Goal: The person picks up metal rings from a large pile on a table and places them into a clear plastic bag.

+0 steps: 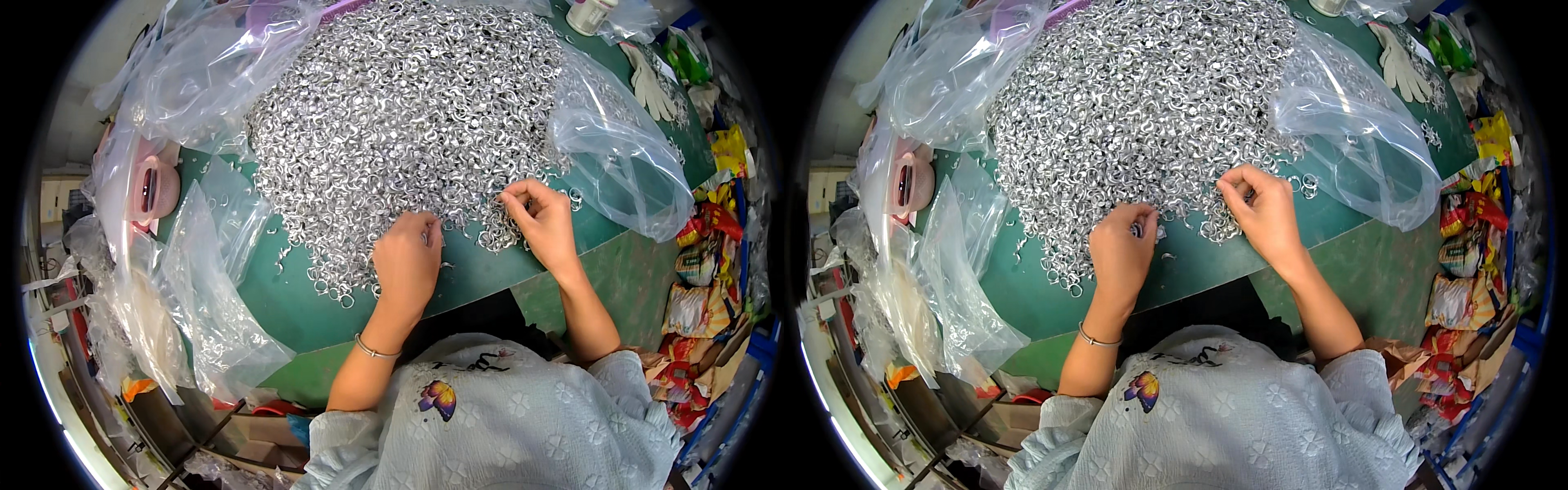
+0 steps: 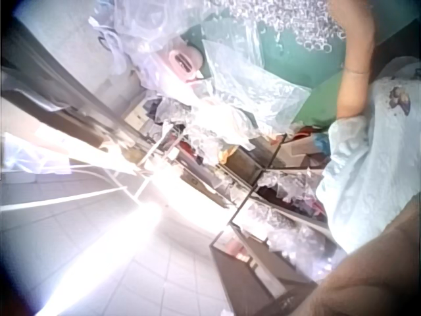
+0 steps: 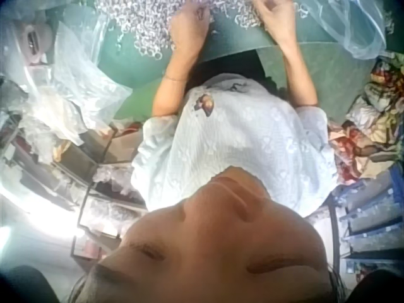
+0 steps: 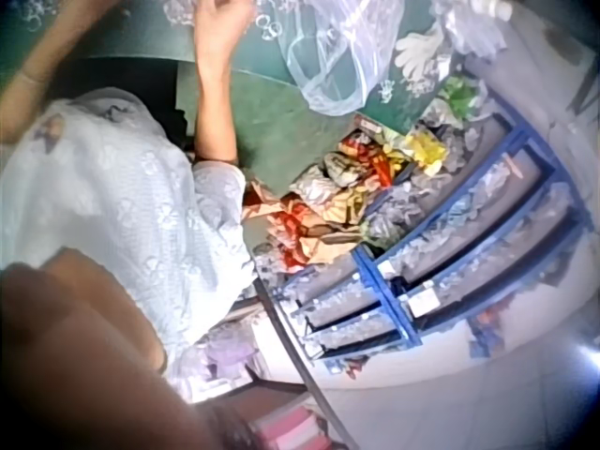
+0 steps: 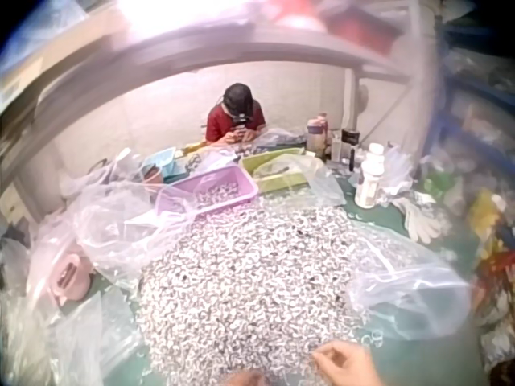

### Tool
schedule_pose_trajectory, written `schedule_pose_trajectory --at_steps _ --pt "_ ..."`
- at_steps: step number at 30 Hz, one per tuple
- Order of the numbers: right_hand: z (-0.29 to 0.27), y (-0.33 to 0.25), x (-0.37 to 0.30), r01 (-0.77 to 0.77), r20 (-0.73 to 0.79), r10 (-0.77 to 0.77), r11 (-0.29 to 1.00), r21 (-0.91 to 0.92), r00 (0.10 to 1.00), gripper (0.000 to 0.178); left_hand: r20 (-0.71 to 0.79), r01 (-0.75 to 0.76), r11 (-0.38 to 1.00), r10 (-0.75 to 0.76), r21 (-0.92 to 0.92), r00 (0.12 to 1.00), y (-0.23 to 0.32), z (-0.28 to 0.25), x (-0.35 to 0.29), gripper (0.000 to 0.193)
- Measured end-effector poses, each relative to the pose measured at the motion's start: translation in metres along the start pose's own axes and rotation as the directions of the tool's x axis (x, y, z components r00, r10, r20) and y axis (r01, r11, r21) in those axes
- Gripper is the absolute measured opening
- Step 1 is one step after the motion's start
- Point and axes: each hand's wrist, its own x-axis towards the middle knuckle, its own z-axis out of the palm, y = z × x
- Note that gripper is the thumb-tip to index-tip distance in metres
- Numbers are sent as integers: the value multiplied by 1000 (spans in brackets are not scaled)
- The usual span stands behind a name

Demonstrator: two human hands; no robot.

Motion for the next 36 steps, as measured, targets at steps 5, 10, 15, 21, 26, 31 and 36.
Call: schedule_pose_trajectory --at_steps 5,10,15,21,26,31,36 --pt "1 -11 -1 64 39 -63 997 -36 997 6 41 -67 989 62 131 997 5 5 0 6" --pt "4 -4 -7 -199 217 102 850 488 971 13 21 71 935 -69 -347 997 -6 3 5 14" --pt "12 -13 -8 -378 386 151 684 624 910 16 509 638 499 -386 -586 770 7 -15 9 15" --pt "20 -13 -13 -293 342 91 741 604 935 17 438 562 587 -355 -583 826 15 -1 3 14" --pt "18 -21 -14 -265 345 87 816 513 935 18 238 319 823 -230 -470 944 14 0 1 16" --pt "25 -8 -19 -206 284 66 842 499 957 17 335 343 744 -169 -573 927 13 0 -3 21" --pt "27 -8 -18 -244 305 78 795 556 949 12 336 374 608 -182 -701 924 17 1 -14 18"
